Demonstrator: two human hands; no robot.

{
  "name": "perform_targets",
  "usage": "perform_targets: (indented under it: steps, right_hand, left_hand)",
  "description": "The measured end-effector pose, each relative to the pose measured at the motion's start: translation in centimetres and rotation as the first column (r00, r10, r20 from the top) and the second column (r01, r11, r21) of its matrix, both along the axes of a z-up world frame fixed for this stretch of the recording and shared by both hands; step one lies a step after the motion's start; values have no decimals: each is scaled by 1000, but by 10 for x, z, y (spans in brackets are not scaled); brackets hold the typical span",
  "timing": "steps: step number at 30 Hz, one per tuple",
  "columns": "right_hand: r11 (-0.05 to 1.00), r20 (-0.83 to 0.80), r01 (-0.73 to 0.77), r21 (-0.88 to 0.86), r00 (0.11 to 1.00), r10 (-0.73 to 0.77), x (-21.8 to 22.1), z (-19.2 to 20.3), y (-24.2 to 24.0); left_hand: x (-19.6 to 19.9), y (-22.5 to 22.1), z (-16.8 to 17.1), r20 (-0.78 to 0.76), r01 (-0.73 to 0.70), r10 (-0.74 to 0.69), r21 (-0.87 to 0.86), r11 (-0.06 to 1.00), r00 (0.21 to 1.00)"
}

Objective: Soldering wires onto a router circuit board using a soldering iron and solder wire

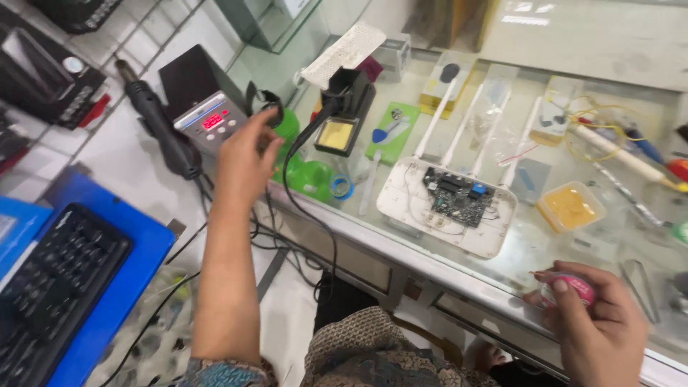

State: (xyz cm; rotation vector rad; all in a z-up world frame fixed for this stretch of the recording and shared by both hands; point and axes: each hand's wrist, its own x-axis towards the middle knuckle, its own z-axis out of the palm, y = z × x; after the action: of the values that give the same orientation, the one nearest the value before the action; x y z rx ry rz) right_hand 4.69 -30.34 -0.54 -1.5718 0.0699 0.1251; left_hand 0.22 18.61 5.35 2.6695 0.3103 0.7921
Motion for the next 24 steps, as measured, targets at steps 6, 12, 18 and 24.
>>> perform_targets:
  steps: [6,12,18,24]
  right_hand:
    - [1000,-11,-9,6,1000,9,11,-13,-2]
    - [997,-60,36,68,998,-32,9,3,5]
    - [998,-4,33,-58,999,-33,9,7,11]
    - [997,135,-14,-75,991,24,8,7,15]
  left_hand:
    - [27,1,-16,-161,48,-90,-248,968,983]
    - [40,-22,-2,-31,167,-171,-98,981,985]
    - [36,-36,16,55,331,-328,-80,940,943]
    - [-19,-29,10,347,294,-282,18,956,894]
